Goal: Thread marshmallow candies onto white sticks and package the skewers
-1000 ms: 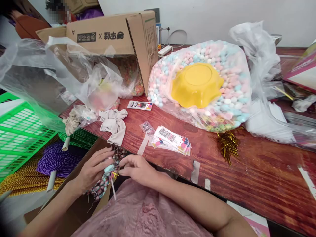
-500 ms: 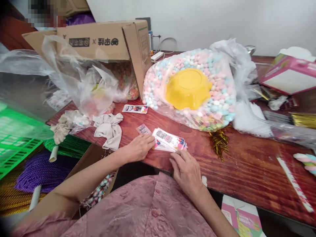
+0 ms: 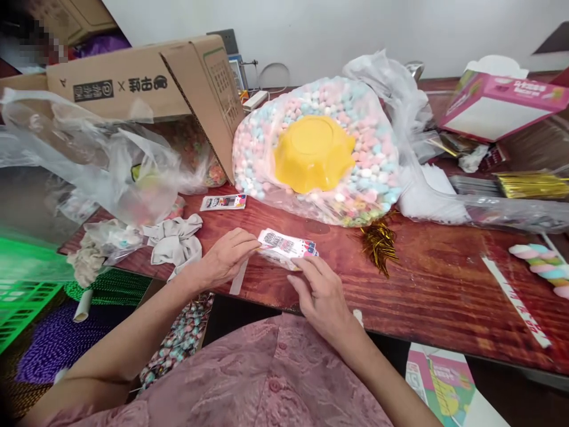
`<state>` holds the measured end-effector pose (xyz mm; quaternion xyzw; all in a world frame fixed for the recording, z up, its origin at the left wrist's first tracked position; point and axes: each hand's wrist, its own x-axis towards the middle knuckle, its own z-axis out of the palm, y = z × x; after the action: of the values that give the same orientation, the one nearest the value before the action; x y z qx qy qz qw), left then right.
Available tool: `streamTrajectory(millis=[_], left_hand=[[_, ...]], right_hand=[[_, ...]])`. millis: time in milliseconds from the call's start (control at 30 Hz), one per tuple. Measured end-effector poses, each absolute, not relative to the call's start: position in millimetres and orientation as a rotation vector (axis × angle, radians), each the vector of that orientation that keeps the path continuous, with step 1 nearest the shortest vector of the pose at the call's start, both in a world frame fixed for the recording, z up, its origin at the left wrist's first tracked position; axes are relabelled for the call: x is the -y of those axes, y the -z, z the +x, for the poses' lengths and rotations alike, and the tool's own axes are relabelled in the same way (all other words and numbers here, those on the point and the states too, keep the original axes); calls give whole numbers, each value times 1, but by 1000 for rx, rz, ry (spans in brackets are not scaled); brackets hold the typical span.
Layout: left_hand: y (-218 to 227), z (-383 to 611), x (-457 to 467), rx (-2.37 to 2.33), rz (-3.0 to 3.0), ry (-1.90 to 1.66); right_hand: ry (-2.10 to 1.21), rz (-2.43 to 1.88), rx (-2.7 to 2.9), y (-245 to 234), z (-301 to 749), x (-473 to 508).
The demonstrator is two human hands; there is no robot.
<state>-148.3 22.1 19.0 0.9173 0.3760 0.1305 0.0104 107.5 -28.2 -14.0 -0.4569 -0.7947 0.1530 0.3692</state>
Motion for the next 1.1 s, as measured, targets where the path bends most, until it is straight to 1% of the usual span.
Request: streamTrajectory(millis=[100, 167, 300, 400, 467, 667, 733, 833, 1000, 1100], left_hand=[[-36, -143, -28, -1242, 2893, -94], [-38, -139, -32, -1272, 2894, -11], [-38, -126, -42, -1173, 2923, -178], [-44, -114, -53, -1054, 2890, -312], [-52, -113, -64, -1053, 2832, -364], [-67, -144, -88, -1463, 2645, -448], [-66, -149, -83, -1533, 2584, -448], [-59, -136, -62, -1378, 2445, -398], [-42, -97, -40, -1032, 2052, -325], [-35, -83, -44, -922, 1917, -326]], right_hand=[[-291, -1373, 2369, 7, 93, 8], [-274, -1500, 2582, 7, 87, 0], [-276, -1477, 2768, 11, 88, -3], [-300, -1397, 2811, 11, 97, 2], [-307, -1405, 2807, 11, 102, 6], [-298, -1416, 2800, 15, 103, 14], [-296, -1407, 2770, 19, 103, 15], [-387, -1372, 2618, 23, 107, 18], [-869, -1256, 1826, 16, 120, 21], [-1066, -1204, 1627, 10, 119, 19]])
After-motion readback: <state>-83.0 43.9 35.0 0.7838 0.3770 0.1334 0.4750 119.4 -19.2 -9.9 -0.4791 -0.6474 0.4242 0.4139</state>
